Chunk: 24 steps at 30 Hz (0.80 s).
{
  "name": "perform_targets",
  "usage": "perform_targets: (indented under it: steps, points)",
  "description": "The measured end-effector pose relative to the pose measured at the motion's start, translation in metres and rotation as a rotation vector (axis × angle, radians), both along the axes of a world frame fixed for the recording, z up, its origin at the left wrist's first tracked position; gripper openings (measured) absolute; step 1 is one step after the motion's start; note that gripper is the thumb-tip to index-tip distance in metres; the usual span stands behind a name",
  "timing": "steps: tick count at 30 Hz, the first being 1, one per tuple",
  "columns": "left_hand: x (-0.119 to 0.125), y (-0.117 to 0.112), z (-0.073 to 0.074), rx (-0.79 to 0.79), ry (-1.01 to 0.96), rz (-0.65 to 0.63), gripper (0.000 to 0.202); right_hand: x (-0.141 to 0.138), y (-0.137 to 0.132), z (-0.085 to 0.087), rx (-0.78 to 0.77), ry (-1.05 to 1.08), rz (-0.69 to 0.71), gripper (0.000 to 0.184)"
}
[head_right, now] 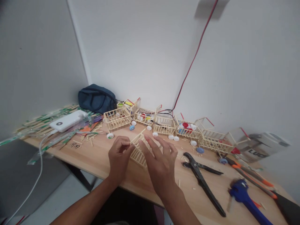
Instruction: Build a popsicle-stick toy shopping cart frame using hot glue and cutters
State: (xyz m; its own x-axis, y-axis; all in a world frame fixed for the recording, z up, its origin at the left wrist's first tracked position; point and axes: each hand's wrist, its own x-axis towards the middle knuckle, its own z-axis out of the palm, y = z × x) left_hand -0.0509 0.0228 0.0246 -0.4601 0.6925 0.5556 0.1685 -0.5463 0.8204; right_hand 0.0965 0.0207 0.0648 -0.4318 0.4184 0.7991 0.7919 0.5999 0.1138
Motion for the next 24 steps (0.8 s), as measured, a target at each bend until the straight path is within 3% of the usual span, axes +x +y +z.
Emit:
perform_targets:
  steps: [6,15,24]
  points:
    - [-0.0017,-0.0027,0.0015,0.019,0.04,-0.011,0.017,0.0007,-0.0006,0.0005,0.036,0.017,0.035,0.024]
    - [-0.0043,-0.0027,-0.0011,0.049,0.056,-0.008,0.015,0.0026,0.002,-0.0033,0.024,0.026,0.072,0.032]
    - [-0.0051,-0.0022,-0.0005,0.081,0.055,0.006,0.016,0.0001,0.0048,-0.0015,0.028,0.029,0.091,0.029]
